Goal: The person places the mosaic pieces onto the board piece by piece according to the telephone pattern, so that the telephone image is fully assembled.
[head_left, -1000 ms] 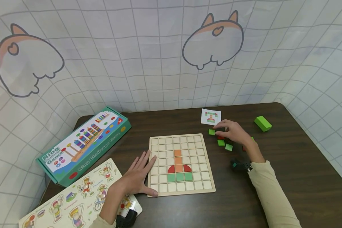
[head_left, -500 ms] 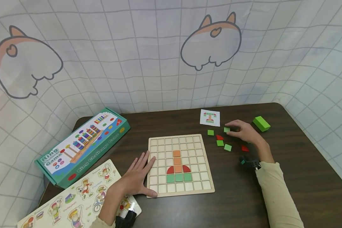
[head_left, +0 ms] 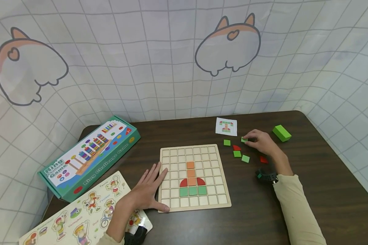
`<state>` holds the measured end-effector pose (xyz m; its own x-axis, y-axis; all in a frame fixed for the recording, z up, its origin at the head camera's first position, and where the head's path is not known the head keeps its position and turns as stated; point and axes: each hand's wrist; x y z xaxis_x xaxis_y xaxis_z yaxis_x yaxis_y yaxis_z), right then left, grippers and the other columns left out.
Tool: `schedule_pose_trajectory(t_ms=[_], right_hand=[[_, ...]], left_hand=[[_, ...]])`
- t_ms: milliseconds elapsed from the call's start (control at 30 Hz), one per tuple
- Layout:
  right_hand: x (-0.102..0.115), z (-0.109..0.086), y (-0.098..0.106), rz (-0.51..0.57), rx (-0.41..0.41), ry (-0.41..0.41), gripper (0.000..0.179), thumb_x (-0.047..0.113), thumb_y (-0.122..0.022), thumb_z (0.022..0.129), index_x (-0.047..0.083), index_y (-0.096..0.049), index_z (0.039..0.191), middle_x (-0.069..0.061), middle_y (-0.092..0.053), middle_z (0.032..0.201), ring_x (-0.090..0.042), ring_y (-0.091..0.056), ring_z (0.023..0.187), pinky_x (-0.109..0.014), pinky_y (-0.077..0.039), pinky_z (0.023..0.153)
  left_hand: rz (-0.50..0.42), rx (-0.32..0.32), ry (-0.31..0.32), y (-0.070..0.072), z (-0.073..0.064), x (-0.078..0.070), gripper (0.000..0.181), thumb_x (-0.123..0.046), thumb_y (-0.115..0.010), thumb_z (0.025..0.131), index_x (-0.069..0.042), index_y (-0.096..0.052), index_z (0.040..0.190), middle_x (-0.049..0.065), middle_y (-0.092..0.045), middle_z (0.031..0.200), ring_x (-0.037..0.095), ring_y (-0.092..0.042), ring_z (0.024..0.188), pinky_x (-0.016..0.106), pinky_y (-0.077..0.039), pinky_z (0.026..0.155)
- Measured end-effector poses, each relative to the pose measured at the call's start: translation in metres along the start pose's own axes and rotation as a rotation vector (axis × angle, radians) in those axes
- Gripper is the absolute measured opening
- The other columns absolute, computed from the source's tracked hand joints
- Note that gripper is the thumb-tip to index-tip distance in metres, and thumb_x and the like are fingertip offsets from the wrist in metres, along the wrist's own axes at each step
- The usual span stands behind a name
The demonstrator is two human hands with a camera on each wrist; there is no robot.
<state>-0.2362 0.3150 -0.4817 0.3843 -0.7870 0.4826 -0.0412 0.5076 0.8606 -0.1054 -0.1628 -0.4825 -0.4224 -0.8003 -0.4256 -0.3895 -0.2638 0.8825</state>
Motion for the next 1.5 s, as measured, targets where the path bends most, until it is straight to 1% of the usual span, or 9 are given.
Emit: schedule_pose_trajectory(t_ms=[133,267,367,467,633,867,1100,1300,1500], right_hand=[[0.014,0.004,-0.001,0.032,-0.022,0.013,0.021,0.015,-0.068,0.091,0.006,-0.072,0.110,-0.014,-0.065,0.110,-0.024,-0.059,0.087,-0.038,-0.049,0.075],[0.046,0.011,-0.006,0.103,0.013,0.083,0.023,0.018,-0.068,0.091,0.010,-0.072,0.112,-0.010,-0.065,0.112,-0.017,-0.058,0.085,-0.034,-0.049,0.073],[0.071,0.016,-0.016,0.134,0.094,0.193,0.021,0.018,-0.068,0.091,0.011,-0.072,0.111,-0.009,-0.065,0.112,-0.018,-0.060,0.087,-0.035,-0.051,0.074],[0.091,0.019,-0.030,0.149,0.214,0.290,0.019,0.019,-0.068,0.091,0.012,-0.072,0.108,-0.006,-0.065,0.110,-0.020,-0.059,0.090,-0.036,-0.051,0.077],[0.109,0.019,-0.044,0.148,0.331,0.351,0.015,0.019,-0.069,0.090,0.012,-0.073,0.102,-0.002,-0.065,0.105,-0.018,-0.057,0.091,-0.035,-0.050,0.080],[0.116,0.019,-0.053,0.155,0.375,0.398,0.013,0.017,-0.069,0.090,0.013,-0.073,0.102,-0.001,-0.067,0.103,-0.017,-0.057,0.089,-0.031,-0.051,0.078],[0.122,0.018,-0.051,0.105,0.372,0.421,0.012,0.016,-0.069,0.090,0.013,-0.073,0.101,-0.001,-0.066,0.104,-0.016,-0.056,0.087,-0.031,-0.050,0.076],[0.123,0.014,-0.051,0.068,0.357,0.406,0.013,0.016,-0.069,0.090,0.013,-0.073,0.102,-0.002,-0.065,0.105,-0.016,-0.057,0.092,-0.033,-0.051,0.081],[0.113,0.000,-0.037,0.030,0.321,0.341,0.027,0.021,-0.070,0.089,0.011,-0.071,0.115,-0.006,-0.064,0.118,-0.024,-0.057,0.110,-0.043,-0.051,0.093]], left_hand=[[0.005,0.001,0.004,0.000,0.000,0.000,0.129,-0.073,-0.074,0.063,-0.016,-0.009,0.158,0.012,0.008,0.165,0.035,0.002,0.153,0.056,-0.009,0.122],[0.009,0.001,0.004,0.000,0.000,0.000,0.129,-0.074,-0.074,0.063,-0.015,-0.009,0.158,0.013,0.008,0.165,0.035,0.002,0.153,0.056,-0.009,0.122],[0.007,-0.002,0.003,0.000,0.000,0.000,0.129,-0.073,-0.075,0.063,-0.015,-0.009,0.158,0.013,0.008,0.165,0.035,0.002,0.153,0.056,-0.009,0.122],[0.010,-0.008,-0.004,0.000,0.000,0.000,0.129,-0.072,-0.075,0.063,-0.015,-0.009,0.158,0.013,0.007,0.165,0.036,0.002,0.153,0.057,-0.009,0.122],[0.008,-0.015,-0.012,0.000,0.000,0.000,0.129,-0.072,-0.075,0.063,-0.014,-0.010,0.158,0.014,0.007,0.165,0.036,0.002,0.153,0.057,-0.010,0.122],[0.005,-0.002,0.002,0.000,0.000,-0.001,0.129,-0.072,-0.075,0.063,-0.015,-0.009,0.158,0.012,0.008,0.165,0.035,0.003,0.153,0.056,-0.009,0.122],[0.001,-0.003,0.005,0.001,0.002,-0.002,0.129,-0.072,-0.076,0.063,-0.015,-0.009,0.158,0.012,0.008,0.165,0.035,0.002,0.153,0.056,-0.008,0.122],[0.000,0.003,0.001,0.002,0.003,-0.003,0.129,-0.072,-0.075,0.063,-0.015,-0.009,0.158,0.012,0.008,0.165,0.035,0.003,0.153,0.056,-0.008,0.122],[0.003,0.002,0.005,0.002,0.001,-0.003,0.129,-0.072,-0.075,0.063,-0.015,-0.010,0.158,0.013,0.008,0.165,0.035,0.003,0.153,0.056,-0.008,0.122]])
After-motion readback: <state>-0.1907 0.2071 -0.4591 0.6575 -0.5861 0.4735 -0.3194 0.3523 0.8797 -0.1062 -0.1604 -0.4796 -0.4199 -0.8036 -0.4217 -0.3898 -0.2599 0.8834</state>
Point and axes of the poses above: each hand's wrist, its own z-axis towards the middle knuckle, its own y-axis out of the back of the hand, x = y × z
